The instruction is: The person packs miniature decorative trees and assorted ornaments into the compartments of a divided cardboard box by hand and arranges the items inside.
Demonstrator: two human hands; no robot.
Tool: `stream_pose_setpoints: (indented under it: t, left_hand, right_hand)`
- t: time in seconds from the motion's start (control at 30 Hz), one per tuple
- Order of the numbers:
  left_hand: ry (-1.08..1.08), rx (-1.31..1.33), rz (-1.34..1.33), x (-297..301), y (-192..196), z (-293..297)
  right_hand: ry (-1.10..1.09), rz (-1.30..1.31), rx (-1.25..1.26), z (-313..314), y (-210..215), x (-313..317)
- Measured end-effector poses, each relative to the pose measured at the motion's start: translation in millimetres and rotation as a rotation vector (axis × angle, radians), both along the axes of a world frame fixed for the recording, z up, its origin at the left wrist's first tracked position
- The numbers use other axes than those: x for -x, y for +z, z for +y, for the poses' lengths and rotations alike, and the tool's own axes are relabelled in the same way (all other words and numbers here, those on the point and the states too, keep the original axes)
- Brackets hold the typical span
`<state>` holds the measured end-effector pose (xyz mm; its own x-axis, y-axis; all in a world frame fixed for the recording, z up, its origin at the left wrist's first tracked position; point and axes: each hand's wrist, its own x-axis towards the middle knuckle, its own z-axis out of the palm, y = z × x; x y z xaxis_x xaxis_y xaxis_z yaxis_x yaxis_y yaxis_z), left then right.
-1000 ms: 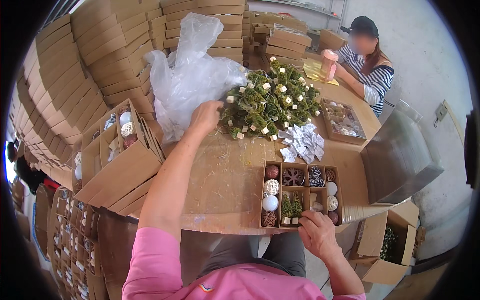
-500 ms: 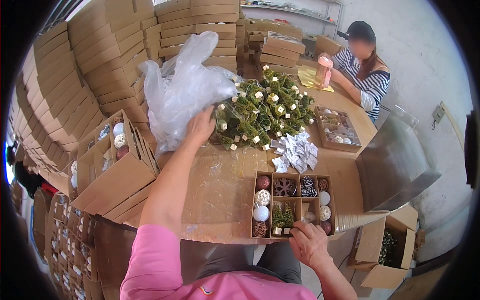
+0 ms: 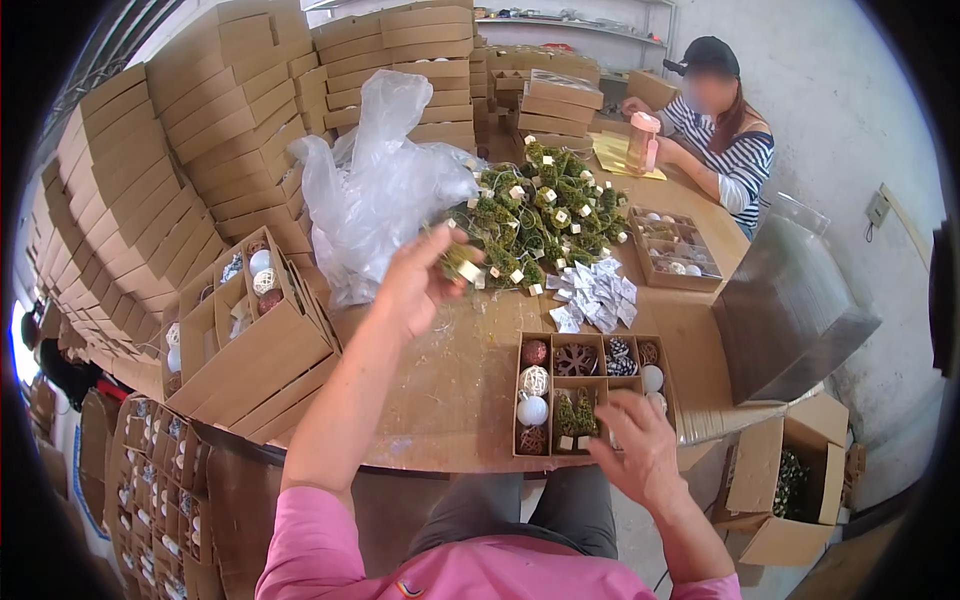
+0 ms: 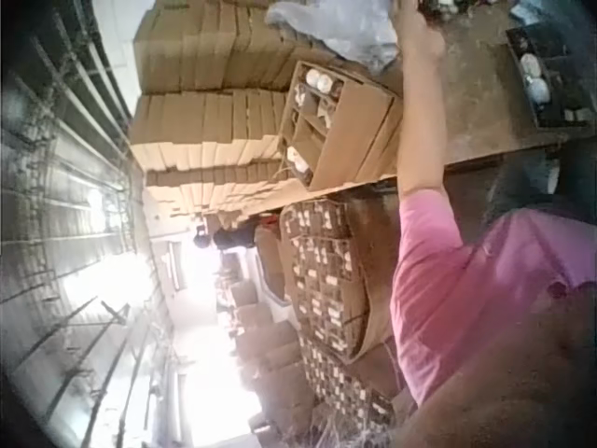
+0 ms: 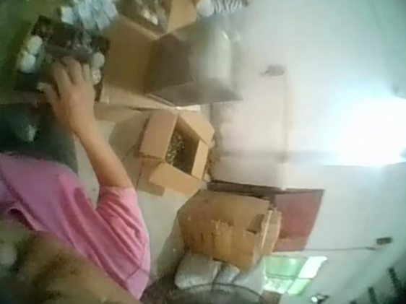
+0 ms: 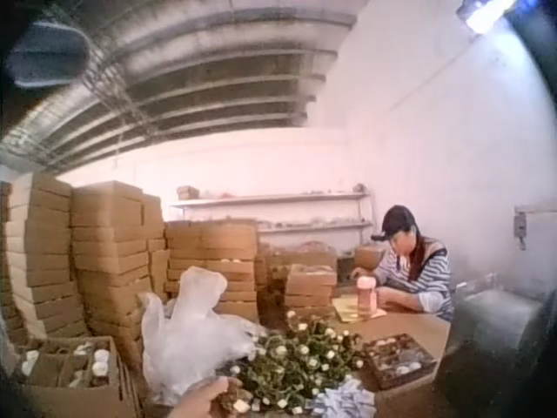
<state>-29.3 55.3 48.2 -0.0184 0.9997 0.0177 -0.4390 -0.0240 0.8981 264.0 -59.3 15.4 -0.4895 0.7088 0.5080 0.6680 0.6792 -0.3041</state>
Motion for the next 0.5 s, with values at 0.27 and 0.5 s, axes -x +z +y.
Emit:
stream_pose_setpoints:
  t: [0.27,0.5]
  left_hand:
    - [-0.249,0.181,-0.305,-89.5,-37.6,-84.0]
    - [0.101,-0.616,1.199,-60.2,-22.0,-117.9]
  right_hand:
    - [0.159,0.276,0.000,28.8,21.5,53.5]
    - [0.261,0.364,0.597,41.1,40.8,66.7]
